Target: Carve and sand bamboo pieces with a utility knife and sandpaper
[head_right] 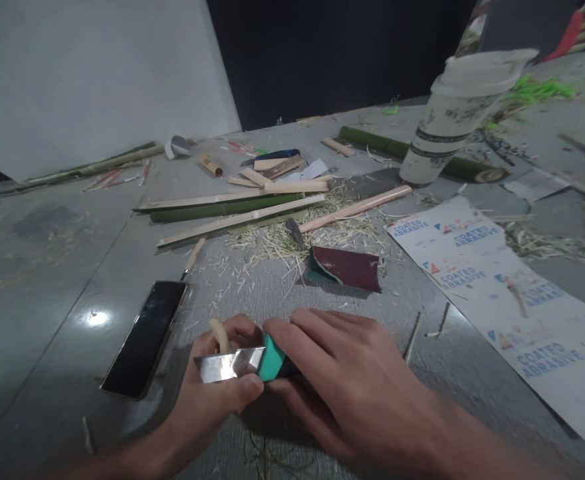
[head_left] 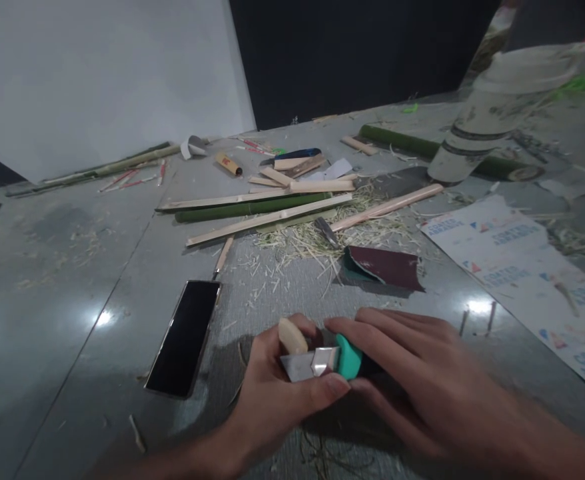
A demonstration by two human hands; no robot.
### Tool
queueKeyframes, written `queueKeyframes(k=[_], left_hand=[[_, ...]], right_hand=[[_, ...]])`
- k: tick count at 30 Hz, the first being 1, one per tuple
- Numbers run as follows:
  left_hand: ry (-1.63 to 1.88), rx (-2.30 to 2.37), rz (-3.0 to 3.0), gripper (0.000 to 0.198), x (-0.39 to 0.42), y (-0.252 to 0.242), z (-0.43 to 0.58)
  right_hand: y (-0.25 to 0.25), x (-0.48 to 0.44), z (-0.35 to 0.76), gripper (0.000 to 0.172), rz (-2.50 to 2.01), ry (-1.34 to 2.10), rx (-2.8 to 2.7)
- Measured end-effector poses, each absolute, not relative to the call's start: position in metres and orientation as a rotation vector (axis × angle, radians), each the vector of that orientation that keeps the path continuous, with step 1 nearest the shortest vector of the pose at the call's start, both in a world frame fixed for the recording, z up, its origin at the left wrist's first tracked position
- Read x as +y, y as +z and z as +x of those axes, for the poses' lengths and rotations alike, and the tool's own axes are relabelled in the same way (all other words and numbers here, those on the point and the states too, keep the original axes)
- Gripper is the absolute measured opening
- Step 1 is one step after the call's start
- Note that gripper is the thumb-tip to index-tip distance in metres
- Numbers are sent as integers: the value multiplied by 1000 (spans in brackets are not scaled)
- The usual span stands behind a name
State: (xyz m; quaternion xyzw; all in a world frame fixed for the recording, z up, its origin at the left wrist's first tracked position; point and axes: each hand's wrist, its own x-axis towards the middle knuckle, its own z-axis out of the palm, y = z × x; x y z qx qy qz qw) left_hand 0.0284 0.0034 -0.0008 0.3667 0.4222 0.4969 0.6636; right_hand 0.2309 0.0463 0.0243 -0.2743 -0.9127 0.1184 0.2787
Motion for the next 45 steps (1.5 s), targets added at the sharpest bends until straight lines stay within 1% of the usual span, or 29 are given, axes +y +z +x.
queueKeyframes(k=[3, 7, 11, 14, 17, 21, 25, 31, 39, 45], left_hand=[[1129, 950, 791, 43, 3, -1, 30], [1148, 967, 799, 49, 4, 3, 32], [1115, 1112, 812, 50, 2, 2, 32], [1085, 1288, 827, 54, 0, -5, 33], [1129, 1263, 826, 58, 0, -13, 33], [1165, 974, 826, 45, 1, -22, 28], [1190, 845, 827, 39, 1, -28, 24], [1212, 1047, 736, 45, 3, -25, 27], [1198, 1040, 849, 34, 7, -21, 28], [1235, 1085, 829, 35, 1, -23, 29]], right_hand=[[24, 46, 231, 26, -746, 289, -2461], [22, 44, 229, 25, -746, 241, -2442], [21, 38, 225, 25, -812, 141, -2382], [23, 32, 223, 27, -924, 97, -2328], [25, 31, 224, 29, -978, 133, -2291], [21, 39, 229, 26, -1010, 164, -2276], [14, 48, 233, 25, -1036, 326, -2313], [12, 47, 233, 24, -955, 347, -2337], [10, 48, 235, 25, -927, 460, -2388], [12, 49, 233, 29, -925, 345, -2403]])
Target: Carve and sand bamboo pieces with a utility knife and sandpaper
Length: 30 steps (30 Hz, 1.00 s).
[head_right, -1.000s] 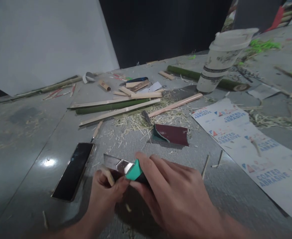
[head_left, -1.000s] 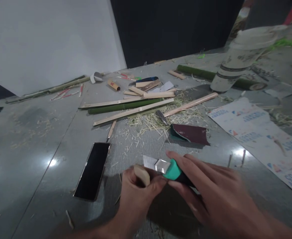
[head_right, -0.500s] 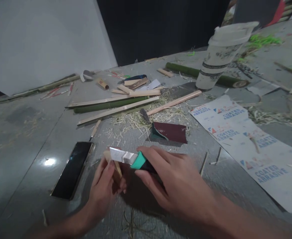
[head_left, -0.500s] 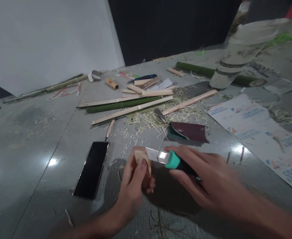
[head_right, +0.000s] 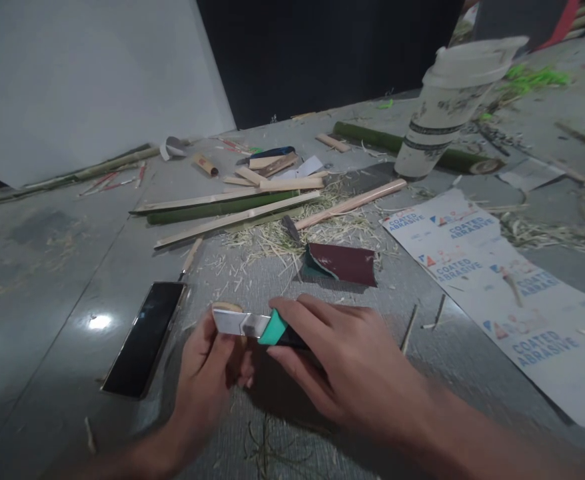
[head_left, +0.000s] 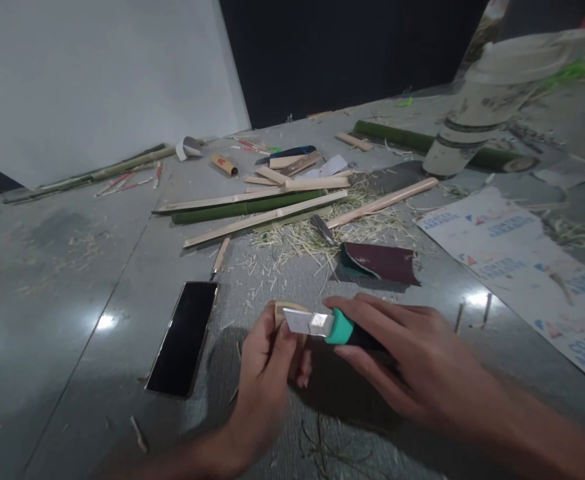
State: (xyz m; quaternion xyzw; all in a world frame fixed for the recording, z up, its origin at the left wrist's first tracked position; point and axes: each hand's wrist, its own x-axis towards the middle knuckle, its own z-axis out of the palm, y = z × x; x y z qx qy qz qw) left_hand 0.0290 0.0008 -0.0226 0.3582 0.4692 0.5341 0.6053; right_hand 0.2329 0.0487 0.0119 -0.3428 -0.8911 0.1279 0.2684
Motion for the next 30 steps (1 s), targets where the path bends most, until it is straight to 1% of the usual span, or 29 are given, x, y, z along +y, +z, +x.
queueKeyframes(k=[5, 9, 14, 20, 30], left_hand=[[1280, 1095, 968, 30, -4, -20, 25], [1272, 1125, 1096, 37, -6, -13, 28], [1228, 1165, 1034, 36, 0, -6, 32], [1302, 1068, 1010, 36, 7, -8, 27], [1211, 1072, 1027, 37, 7, -1, 28]], right_hand=[[16, 46, 232, 30, -888, 309, -2407], [14, 48, 233, 28, -891, 337, -2387], [12, 48, 235, 27, -912, 432, -2365], [12, 48, 239, 31, -815, 419, -2393], [14, 47, 237, 34, -770, 463, -2451]])
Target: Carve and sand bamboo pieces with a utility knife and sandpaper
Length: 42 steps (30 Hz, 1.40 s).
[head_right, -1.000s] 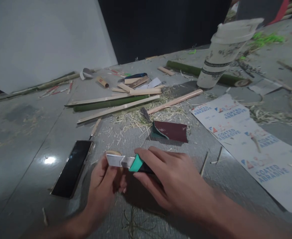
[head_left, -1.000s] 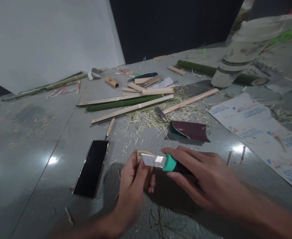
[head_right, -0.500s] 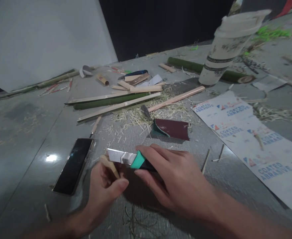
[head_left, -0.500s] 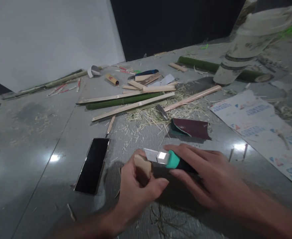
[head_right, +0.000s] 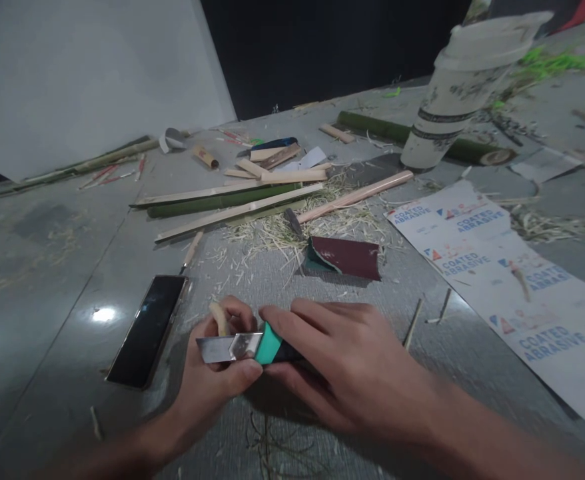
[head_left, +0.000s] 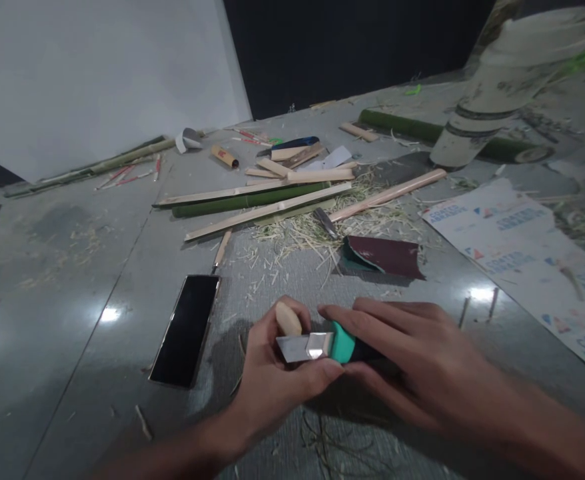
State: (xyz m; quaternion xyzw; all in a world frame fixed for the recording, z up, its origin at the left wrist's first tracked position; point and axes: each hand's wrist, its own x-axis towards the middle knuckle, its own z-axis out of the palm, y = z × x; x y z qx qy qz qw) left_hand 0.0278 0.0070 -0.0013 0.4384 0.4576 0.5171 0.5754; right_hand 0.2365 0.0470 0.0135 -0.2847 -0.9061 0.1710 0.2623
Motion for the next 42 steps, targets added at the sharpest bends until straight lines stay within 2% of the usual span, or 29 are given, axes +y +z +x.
queueKeyframes(k=[10, 18, 23, 27, 31, 37, 42], left_hand=[[1120, 1054, 892, 43, 2, -9, 28], [1088, 1212, 942, 34, 5, 0, 28], [1107, 1315, 1067, 39, 2, -5, 28], [1112, 1189, 949, 40, 4, -13, 27], [1206, 1051, 902, 43, 11, -17, 31], [1250, 1046, 834, 31, 8, -22, 27], [1238, 1077, 1028, 39, 5, -4, 23]], right_hand=[[15, 50, 234, 33, -767, 363, -2478], [15, 37, 227, 27, -904, 141, -2370], [19, 33, 226, 26, -1050, 184, -2292], [22, 38, 230, 24, -1098, 246, -2240], [15, 45, 233, 23, -1079, 330, -2256], [9, 48, 234, 24, -1020, 388, -2263], [13, 44, 232, 24, -862, 422, -2314]])
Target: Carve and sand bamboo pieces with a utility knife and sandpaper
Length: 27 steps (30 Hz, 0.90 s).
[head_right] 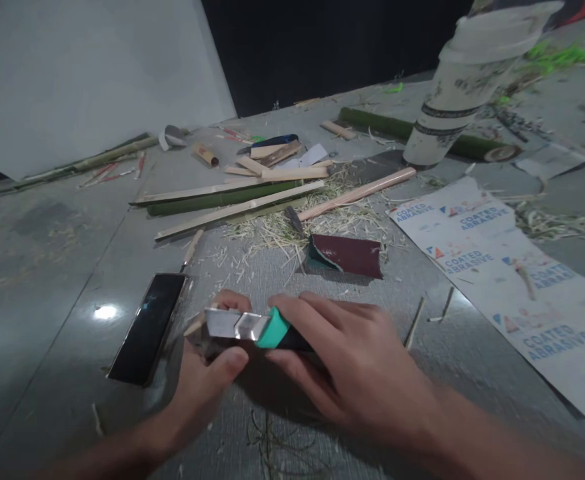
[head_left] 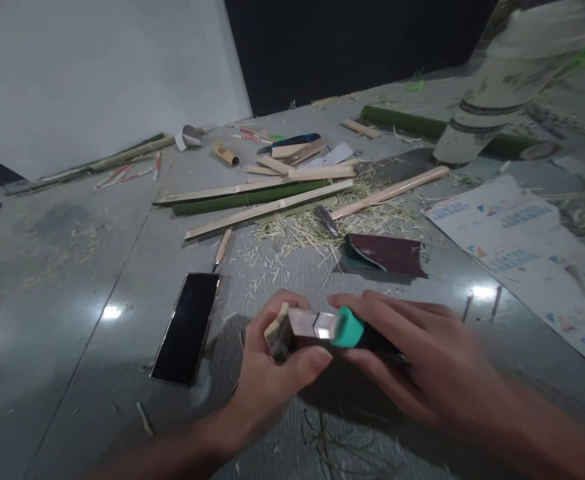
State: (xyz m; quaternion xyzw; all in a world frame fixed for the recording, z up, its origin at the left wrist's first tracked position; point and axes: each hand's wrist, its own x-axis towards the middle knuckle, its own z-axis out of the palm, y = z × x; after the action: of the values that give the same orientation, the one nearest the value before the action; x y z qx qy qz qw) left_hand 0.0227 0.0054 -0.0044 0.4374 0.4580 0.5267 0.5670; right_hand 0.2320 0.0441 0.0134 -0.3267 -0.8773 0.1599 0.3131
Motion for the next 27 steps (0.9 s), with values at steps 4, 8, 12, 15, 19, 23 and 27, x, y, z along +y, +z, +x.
queueKeyframes(k=[4, 8, 12, 15, 19, 23, 27], left_hand=[[1205, 1019, 1071, 35, 7, 6, 26], [1151, 1012, 1061, 42, 4, 8, 26], [1135, 991, 1028, 46, 7, -1, 25], [1251, 1011, 714, 39, 19, -13, 28], [1312, 796, 245, 19, 35, -13, 29], [1172, 737, 14, 10, 37, 2, 20], [1066, 588, 3, 8, 32, 10, 18]], right_hand=[[15, 42, 231, 25, -809, 402, -2376], [16, 39, 231, 23, -753, 400, -2424], [15, 40, 230, 19, -807, 426, -2377], [14, 46, 231, 17, -945, 452, -2278], [14, 55, 235, 12, -1069, 533, -2187], [17, 56, 235, 15, -1014, 730, -2161], [17, 51, 229, 25, -972, 1010, -2108]])
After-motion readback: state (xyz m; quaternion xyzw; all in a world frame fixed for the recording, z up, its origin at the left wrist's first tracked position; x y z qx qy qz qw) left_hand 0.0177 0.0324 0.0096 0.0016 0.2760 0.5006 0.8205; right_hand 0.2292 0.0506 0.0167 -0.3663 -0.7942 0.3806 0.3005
